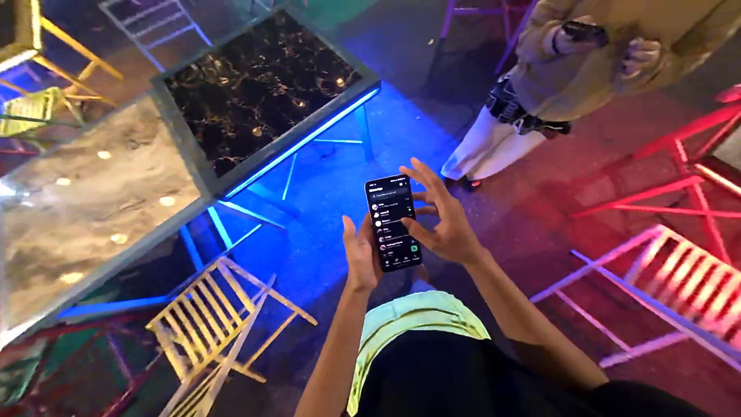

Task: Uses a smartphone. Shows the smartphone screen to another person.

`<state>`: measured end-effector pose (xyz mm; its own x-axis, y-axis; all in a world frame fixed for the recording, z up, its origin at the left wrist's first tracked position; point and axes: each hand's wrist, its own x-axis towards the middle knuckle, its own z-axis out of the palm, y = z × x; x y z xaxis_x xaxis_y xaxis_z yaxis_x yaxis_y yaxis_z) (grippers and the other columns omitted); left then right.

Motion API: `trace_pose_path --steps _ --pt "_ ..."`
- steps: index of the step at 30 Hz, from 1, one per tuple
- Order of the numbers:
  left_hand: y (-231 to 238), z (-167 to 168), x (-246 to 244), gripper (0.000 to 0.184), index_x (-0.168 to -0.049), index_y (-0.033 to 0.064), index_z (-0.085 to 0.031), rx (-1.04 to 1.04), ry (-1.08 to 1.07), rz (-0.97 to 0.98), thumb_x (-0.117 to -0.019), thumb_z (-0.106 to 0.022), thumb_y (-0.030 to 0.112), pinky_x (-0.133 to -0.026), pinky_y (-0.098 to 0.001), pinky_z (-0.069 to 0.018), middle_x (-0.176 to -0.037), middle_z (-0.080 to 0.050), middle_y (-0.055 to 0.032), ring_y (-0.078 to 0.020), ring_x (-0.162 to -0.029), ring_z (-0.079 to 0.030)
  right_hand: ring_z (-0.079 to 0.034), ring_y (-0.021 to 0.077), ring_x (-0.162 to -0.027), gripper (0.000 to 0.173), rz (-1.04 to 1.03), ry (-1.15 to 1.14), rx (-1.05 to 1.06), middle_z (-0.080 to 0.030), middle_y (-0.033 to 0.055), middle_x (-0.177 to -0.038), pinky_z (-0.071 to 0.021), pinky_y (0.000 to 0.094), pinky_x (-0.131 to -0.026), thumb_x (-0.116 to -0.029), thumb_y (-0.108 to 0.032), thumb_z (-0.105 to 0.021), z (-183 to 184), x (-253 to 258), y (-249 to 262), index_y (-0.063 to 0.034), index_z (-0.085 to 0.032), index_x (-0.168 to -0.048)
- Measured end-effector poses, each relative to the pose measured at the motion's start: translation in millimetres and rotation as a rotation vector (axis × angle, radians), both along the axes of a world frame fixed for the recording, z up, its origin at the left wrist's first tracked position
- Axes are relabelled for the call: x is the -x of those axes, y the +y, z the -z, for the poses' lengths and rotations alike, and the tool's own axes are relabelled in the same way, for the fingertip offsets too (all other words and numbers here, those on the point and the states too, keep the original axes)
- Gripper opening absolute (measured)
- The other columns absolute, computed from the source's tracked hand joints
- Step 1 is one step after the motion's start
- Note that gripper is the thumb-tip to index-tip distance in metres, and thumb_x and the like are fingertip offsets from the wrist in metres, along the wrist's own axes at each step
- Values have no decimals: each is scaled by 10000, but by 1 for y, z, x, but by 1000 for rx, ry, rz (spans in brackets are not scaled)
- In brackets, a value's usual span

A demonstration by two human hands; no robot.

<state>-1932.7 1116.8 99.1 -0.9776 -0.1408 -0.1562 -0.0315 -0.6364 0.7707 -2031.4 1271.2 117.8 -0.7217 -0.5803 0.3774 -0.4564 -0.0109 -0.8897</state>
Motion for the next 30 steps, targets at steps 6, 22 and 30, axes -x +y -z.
trace_pose_path --steps 6,22,30 --pt "11 2 9 985 -1491 193 -463 -50 15 101 -848 -254 909 -944 -476 -581 -1260 -695 -98 -237 -1134 -688 -706 202 -1083 771 185 18 8 -516 15 -1527 -660 389 -771 -906 -54 -686 -4 -2 14 -182 -339 -1583" --pt "7 8 17 1065 -1532 25 -329 4 67 121 -897 -170 865 -928 -467 -596 -1277 -680 -142 -261 -1133 -687 -650 208 -1204 1040 117 -22 -66 -377 22 -1615 -647 427 -859 -808 -180 -832 10 -5 20 -286 -198 -1626" --pt "23 23 38 908 -1448 267 -465 66 165 262 -854 -221 908 -900 -374 -602 -1239 -712 43 -148 -1104 -695 -642 276 -1201 935 154 -72 77 -418 170 -1566 -636 459 -842 -804 -69 -776 7 0 52 -53 -277 -1595"
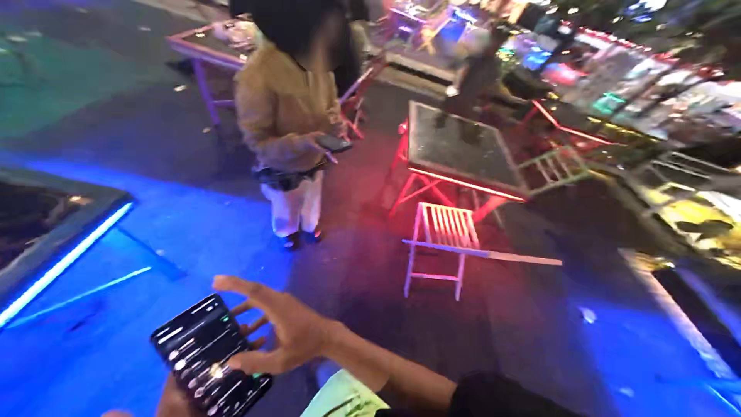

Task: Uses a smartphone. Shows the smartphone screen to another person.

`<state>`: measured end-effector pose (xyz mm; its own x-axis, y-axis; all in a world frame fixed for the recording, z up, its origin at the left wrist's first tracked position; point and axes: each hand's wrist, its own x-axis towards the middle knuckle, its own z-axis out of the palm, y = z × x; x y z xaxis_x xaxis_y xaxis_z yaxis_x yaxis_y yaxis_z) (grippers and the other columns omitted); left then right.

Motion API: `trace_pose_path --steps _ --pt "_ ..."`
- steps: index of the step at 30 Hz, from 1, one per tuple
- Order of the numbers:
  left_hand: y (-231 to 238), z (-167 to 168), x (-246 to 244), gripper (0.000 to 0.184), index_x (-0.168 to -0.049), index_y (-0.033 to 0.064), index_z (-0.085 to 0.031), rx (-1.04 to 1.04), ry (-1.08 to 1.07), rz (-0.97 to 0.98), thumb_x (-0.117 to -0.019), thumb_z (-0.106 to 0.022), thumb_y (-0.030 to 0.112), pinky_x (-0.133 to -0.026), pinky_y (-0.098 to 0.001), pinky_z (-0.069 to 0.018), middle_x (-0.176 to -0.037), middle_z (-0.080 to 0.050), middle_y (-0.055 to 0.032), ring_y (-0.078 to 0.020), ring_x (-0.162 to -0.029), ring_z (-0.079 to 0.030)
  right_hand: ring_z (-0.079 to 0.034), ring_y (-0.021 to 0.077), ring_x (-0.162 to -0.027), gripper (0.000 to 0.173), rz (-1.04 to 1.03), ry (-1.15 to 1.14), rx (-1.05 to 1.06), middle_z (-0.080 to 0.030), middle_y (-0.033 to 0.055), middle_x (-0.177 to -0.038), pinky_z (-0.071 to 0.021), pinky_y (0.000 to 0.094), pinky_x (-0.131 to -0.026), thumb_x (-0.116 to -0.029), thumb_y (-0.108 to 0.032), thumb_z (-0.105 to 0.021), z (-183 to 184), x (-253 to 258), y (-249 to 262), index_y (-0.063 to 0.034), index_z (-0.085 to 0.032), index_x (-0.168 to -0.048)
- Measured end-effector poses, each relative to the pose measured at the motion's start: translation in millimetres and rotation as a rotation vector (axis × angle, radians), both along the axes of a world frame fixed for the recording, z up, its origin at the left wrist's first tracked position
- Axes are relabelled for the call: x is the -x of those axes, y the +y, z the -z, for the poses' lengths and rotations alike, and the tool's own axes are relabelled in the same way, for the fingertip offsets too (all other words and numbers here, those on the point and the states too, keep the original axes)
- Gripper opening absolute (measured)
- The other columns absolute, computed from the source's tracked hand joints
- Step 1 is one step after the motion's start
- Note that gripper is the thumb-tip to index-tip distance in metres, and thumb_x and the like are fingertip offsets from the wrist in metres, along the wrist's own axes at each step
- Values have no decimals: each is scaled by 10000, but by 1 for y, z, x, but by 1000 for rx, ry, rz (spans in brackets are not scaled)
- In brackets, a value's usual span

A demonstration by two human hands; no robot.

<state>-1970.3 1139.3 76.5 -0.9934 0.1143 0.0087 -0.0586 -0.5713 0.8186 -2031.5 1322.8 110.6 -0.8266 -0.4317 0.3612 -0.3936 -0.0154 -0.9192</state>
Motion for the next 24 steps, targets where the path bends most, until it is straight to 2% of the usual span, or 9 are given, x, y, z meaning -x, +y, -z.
trace_pose_path --steps 2,6,9,10,13,16,18,21,24 --pt "4 4 5 900 -1442 281 -489 -37 16 81 -837 -285 915 -931 -390 -583 -1268 -698 19 -172 -1141 -678 -641 282 -1204 917 20 10 -5 -413 177 -1571 -637 450 -831 -809 -75 -766 5 0 11 -24 -281 -1585" --pt "19 9 12 887 -1421 244 -534 -131 -36 152 -867 -280 888 -936 -495 -576 -1286 -691 -96 -284 -1150 -678 -632 275 -1222 902 78 7 -15 -400 162 -1584 -637 447 -846 -828 -82 -755 15 -5 29 -30 -275 -1591" --pt "25 14 17 871 -1376 271 -602 -140 -65 192 -856 -287 894 -927 -488 -586 -1273 -703 -89 -276 -1142 -688 -611 272 -1257 902 117 7 -20 -384 148 -1601 -633 446 -861 -832 -92 -753 19 -9 38 -43 -276 -1595" --pt "26 16 19 875 -1384 256 -598 -156 -63 217 -860 -297 889 -936 -507 -577 -1290 -689 -111 -299 -1156 -676 -605 275 -1267 901 124 7 -18 -374 149 -1606 -632 447 -868 -835 -100 -751 20 -9 40 -42 -273 -1597" --pt "32 18 21 897 -1405 266 -565 -122 -113 221 -828 -330 911 -918 -485 -593 -1272 -703 -71 -261 -1144 -689 -600 284 -1276 880 147 19 -4 -370 171 -1602 -631 449 -881 -848 -124 -741 20 -10 46 -24 -278 -1590" --pt "49 5 25 1020 -1447 166 -504 -3 -158 123 -816 -283 936 -886 -463 -609 -1251 -707 -65 -230 -1121 -695 -618 273 -1256 838 193 16 -14 -396 141 -1596 -639 452 -875 -858 -116 -746 14 -11 54 -86 -331 -1586" --pt "53 -3 27 1040 -1459 88 -471 94 -168 58 -869 -194 898 -864 -420 -618 -1235 -710 -62 -200 -1098 -700 -644 238 -1217 811 233 30 -52 -427 76 -1587 -642 440 -864 -873 -138 -740 11 -10 56 -170 -354 -1586" --pt "57 -5 30 1024 -1507 64 -409 121 -199 75 -922 -25 811 -897 -412 -600 -1243 -701 -89 -197 -1105 -691 -656 215 -1189 770 312 50 -105 -434 28 -1586 -648 442 -839 -891 -158 -709 10 -9 57 -193 -362 -1577" --pt "64 -7 35 1040 -1526 24 -357 96 -217 112 -927 3 795 -925 -401 -593 -1260 -693 -109 -192 -1125 -687 -661 208 -1177 726 414 26 -101 -473 3 -1560 -646 433 -816 -899 -149 -706 12 -5 59 -213 -404 -1556"
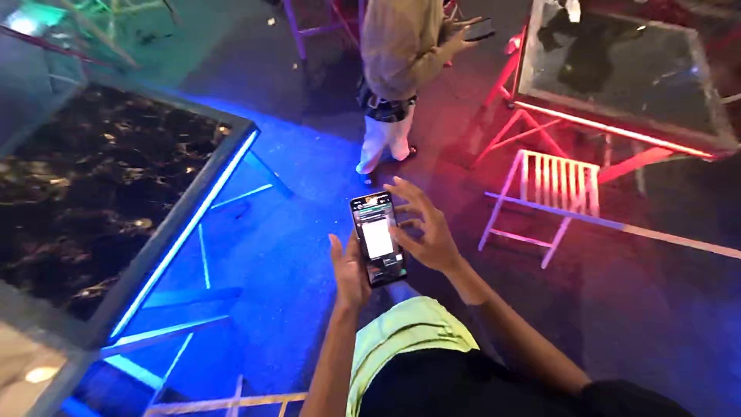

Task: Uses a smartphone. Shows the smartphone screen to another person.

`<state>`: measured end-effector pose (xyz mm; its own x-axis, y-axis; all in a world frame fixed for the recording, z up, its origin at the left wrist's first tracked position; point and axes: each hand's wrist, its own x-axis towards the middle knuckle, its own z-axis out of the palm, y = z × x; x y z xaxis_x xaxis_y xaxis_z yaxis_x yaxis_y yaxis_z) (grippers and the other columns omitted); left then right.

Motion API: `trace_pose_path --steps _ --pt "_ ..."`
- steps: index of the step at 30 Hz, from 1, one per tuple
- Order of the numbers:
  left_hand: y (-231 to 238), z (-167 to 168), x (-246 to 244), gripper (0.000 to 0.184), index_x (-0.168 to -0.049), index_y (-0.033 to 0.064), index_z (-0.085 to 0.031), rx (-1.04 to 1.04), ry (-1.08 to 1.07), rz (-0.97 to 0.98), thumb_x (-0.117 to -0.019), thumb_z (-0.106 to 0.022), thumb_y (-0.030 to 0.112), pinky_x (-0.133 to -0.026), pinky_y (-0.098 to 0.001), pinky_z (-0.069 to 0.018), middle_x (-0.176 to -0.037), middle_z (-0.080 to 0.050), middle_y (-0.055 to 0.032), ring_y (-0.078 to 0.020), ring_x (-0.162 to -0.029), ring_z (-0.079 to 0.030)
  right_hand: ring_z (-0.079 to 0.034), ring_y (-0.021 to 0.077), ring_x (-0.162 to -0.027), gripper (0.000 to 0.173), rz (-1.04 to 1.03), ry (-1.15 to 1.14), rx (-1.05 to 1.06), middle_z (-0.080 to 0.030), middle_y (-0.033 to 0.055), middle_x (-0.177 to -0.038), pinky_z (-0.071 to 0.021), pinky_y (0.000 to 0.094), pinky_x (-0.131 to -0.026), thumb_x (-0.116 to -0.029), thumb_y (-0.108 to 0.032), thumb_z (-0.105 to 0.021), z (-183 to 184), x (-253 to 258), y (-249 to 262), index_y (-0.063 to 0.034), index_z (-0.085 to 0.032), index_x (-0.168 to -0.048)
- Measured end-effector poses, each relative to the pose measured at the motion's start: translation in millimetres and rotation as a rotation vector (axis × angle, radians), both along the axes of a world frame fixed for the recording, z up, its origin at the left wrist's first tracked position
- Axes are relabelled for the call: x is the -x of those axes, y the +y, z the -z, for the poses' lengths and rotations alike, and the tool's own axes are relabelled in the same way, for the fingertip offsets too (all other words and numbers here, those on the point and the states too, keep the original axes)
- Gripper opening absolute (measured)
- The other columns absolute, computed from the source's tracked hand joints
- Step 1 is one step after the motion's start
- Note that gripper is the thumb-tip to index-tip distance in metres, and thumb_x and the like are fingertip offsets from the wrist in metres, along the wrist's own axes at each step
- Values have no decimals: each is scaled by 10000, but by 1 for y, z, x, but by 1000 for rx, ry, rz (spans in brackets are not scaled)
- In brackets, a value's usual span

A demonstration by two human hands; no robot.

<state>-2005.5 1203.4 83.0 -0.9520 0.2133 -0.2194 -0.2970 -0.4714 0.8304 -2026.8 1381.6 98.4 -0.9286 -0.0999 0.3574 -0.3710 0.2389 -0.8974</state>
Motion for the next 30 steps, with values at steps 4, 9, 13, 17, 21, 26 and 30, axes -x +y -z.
trace_pose_path --steps 4,9,13,17,21,26,30 --pt "10 8 9 1042 -1534 -28 -304 -27 3 33 -942 4 771 -920 -427 -598 -1297 -671 -156 -229 -1143 -685 -698 221 -1102 648 132 8 53 -563 30 -1476 -658 414 -784 -916 -169 -721 7 9 3 -177 -473 -1514" --pt "41 7 28 1022 -1501 -13 -358 -60 -52 42 -945 16 759 -895 -423 -612 -1240 -706 -139 -226 -1103 -708 -731 194 -963 580 286 32 74 -700 63 -1255 -653 352 -722 -898 -153 -738 7 33 25 -76 -535 -1436" --pt "80 7 59 1040 -1510 -14 -353 -53 -16 83 -939 8 776 -916 -421 -605 -1258 -700 -139 -225 -1114 -704 -731 177 -926 573 340 49 92 -720 67 -1187 -648 334 -716 -894 -148 -742 1 60 64 -34 -539 -1418" --pt "130 4 95 1077 -1509 -30 -334 -57 29 158 -916 -78 832 -917 -415 -602 -1257 -702 -126 -214 -1117 -702 -729 164 -907 554 425 76 84 -723 66 -1165 -644 316 -711 -886 -135 -745 -5 88 114 -10 -552 -1390" --pt "175 5 125 1066 -1521 -36 -311 -70 34 225 -926 -54 810 -937 -420 -594 -1279 -686 -143 -225 -1139 -690 -733 182 -911 542 458 93 105 -724 67 -1161 -651 340 -710 -918 -152 -711 -9 110 162 -26 -531 -1414" --pt "221 5 167 1033 -1508 -19 -338 -75 9 286 -936 -53 793 -879 -424 -618 -1246 -703 -130 -225 -1104 -705 -720 206 -984 536 499 66 173 -708 103 -1202 -642 363 -750 -975 -217 -618 -14 138 214 -25 -486 -1457" --pt "250 13 208 1006 -1469 -28 -397 -49 11 325 -955 36 721 -818 -397 -622 -1139 -731 -133 -218 -997 -724 -711 242 -1013 454 481 -83 270 -702 126 -1210 -630 387 -787 -1036 -197 -500 -6 159 249 -46 -480 -1464"
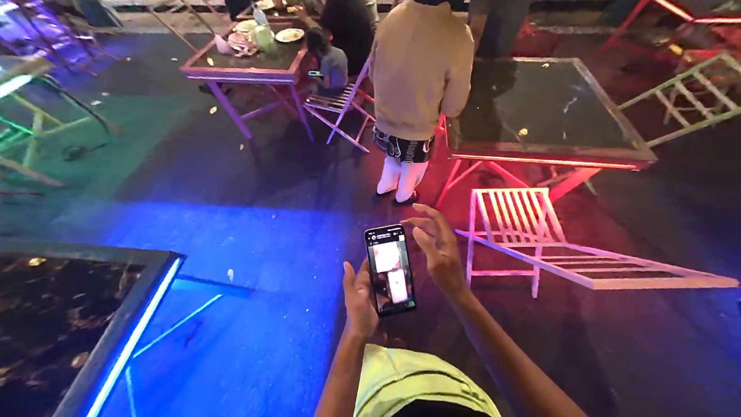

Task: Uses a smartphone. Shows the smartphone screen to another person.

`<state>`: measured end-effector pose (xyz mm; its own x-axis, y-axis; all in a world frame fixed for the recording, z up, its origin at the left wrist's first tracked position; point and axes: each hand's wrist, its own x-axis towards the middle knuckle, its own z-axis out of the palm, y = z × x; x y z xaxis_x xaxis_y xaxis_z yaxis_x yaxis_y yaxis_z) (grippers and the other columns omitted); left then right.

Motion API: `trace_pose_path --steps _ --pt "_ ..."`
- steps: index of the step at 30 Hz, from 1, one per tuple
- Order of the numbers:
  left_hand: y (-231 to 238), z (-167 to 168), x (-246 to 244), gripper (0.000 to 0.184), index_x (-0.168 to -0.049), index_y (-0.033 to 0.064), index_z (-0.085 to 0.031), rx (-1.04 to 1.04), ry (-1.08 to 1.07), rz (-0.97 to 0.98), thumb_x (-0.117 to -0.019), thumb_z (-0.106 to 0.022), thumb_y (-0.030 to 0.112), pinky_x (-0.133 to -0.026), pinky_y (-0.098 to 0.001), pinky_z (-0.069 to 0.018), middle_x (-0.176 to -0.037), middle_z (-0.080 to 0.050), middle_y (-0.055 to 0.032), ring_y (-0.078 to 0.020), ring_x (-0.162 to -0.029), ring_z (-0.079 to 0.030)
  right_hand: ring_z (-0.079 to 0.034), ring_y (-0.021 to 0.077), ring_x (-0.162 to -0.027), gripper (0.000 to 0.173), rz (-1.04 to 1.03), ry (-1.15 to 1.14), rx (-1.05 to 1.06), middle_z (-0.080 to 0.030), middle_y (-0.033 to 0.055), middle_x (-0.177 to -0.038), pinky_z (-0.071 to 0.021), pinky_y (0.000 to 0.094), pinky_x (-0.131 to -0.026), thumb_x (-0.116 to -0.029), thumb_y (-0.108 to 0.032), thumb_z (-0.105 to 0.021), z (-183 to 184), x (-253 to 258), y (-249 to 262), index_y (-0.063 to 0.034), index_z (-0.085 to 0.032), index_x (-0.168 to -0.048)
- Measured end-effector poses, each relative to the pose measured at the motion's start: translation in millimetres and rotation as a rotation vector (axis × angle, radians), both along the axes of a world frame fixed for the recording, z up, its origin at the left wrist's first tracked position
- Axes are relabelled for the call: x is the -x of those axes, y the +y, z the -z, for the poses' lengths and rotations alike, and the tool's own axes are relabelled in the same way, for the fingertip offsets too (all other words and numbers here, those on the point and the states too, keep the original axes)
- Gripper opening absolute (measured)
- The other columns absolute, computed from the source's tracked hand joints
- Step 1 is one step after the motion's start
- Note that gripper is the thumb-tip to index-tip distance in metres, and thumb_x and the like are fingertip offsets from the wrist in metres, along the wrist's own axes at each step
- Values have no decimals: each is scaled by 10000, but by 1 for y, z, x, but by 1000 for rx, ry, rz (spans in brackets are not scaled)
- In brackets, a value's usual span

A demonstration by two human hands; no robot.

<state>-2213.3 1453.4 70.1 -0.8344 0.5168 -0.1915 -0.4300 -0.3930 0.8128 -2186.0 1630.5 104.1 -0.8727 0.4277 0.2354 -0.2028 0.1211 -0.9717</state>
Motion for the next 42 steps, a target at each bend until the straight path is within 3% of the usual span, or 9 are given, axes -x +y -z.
trace_pose_path --steps 3,6,12,16,20,24,30,33,42 --pt "23 7 38 1014 -1494 -26 -360 -52 -26 60 -948 20 740 -906 -443 -601 -1246 -691 -165 -248 -1104 -697 -697 239 -1044 458 -144 -201 114 -673 136 -1249 -622 410 -825 -1084 -286 -363 9 20 25 -40 -534 -1430" --pt "48 10 80 962 -1460 -7 -416 -40 -20 88 -975 28 695 -873 -416 -617 -1208 -712 -139 -223 -1065 -713 -663 213 -1131 585 -260 -322 240 -640 138 -1322 -588 405 -901 -1090 -408 -267 25 48 42 -32 -441 -1504" --pt "116 19 170 873 -1491 39 -431 50 56 244 -1025 1 637 -894 -429 -610 -1256 -686 -142 -224 -1098 -694 -581 257 -1290 808 -320 -239 733 -578 150 -1429 -499 493 -1074 -1044 -630 -50 32 102 77 -81 -328 -1568" --pt "171 12 219 724 -1489 56 -483 227 257 330 -1092 -90 516 -1048 -424 -526 -1378 -624 -127 -193 -1236 -619 -465 312 -1413 882 -287 -37 1000 -450 150 -1559 -406 566 -1150 -974 -764 -163 42 127 105 -171 -164 -1628" --pt "233 -3 263 583 -1407 14 -572 346 606 310 -1094 -218 355 -1047 -434 -497 -1289 -651 -171 -225 -1190 -620 -439 340 -1429 1012 -241 190 1111 -440 170 -1562 -364 591 -1170 -882 -857 -337 59 143 145 -168 -218 -1614" --pt "266 -4 297 605 -1454 46 -533 429 763 253 -1084 -225 412 -1130 -490 -424 -1411 -591 -167 -266 -1322 -546 -427 396 -1425 1073 -239 325 1091 -388 212 -1585 -370 612 -1153 -835 -886 -367 70 170 195 -177 -178 -1618" --pt "289 61 260 600 -1532 67 -400 449 176 331 -1094 -240 444 -954 -492 -529 -1422 -562 -175 -294 -1252 -585 -485 331 -1387 1004 -26 345 1110 -459 155 -1543 -424 570 -1124 -865 -877 -278 104 231 270 -188 -237 -1595" --pt "310 71 220 653 -1581 110 -325 451 -123 381 -1086 -254 530 -1025 -576 -478 -1491 -509 -185 -348 -1330 -531 -492 289 -1376 914 77 364 1200 -488 96 -1522 -429 568 -1108 -890 -849 -239 118 261 293 -246 -290 -1575" --pt "344 56 165 670 -1638 146 -141 275 -322 381 -1089 -328 481 -1079 -523 -461 -1596 -365 -193 -314 -1390 -474 -436 298 -1414 875 106 368 1162 -459 52 -1549 -400 633 -1083 -882 -849 -170 136 300 315 -304 -347 -1544"
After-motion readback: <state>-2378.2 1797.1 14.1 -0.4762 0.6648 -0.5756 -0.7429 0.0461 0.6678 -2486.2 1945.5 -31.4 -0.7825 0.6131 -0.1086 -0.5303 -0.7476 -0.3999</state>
